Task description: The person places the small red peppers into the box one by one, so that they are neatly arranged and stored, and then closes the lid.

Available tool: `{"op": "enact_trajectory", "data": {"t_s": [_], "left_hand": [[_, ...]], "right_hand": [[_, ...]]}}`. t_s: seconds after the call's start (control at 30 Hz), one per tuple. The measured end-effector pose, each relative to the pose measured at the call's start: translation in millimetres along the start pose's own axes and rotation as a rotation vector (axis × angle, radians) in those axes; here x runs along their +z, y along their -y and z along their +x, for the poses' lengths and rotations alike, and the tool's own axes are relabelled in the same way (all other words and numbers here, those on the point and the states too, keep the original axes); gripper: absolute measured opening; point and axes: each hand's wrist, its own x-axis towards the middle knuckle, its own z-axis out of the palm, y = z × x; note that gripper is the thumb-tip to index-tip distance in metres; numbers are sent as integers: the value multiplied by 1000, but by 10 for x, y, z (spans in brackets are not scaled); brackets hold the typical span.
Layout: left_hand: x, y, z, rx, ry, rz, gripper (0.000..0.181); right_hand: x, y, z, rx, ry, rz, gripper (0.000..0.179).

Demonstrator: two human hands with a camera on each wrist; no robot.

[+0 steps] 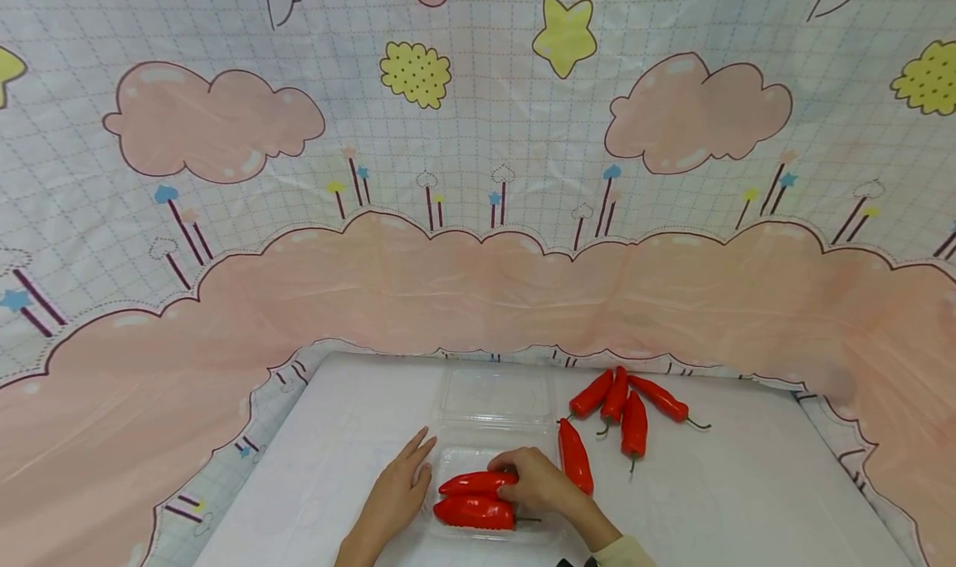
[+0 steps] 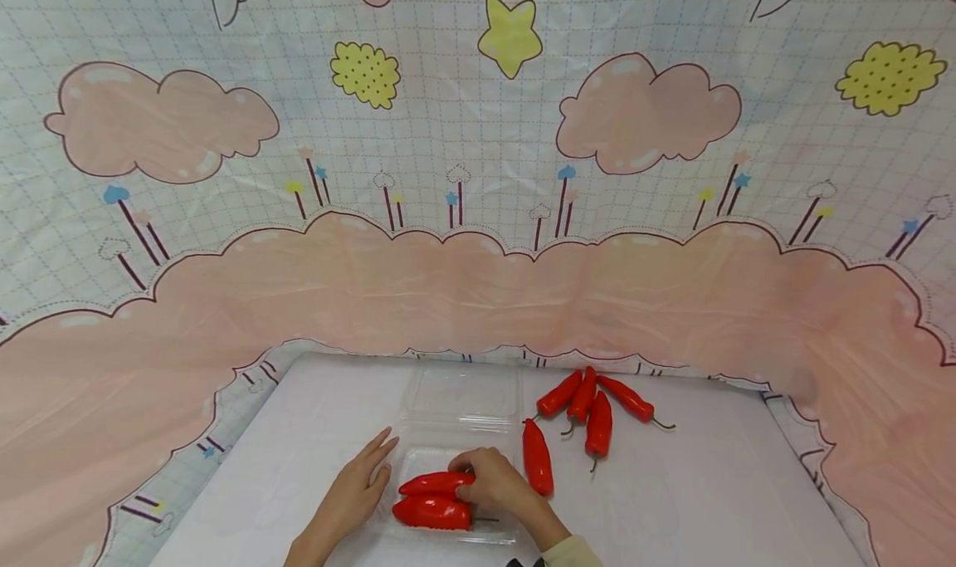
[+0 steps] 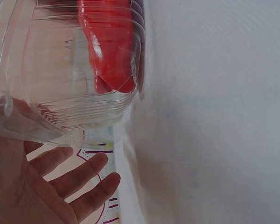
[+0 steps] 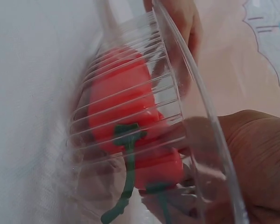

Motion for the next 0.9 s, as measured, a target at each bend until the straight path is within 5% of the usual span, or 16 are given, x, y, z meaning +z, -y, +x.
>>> {"op": "enact_trajectory", "data": {"t_s": [0.9], "left_hand": [[7, -10, -16, -24, -6, 0, 42]], "right_hand": [[-125, 31, -122, -89, -72, 37, 38]]}}
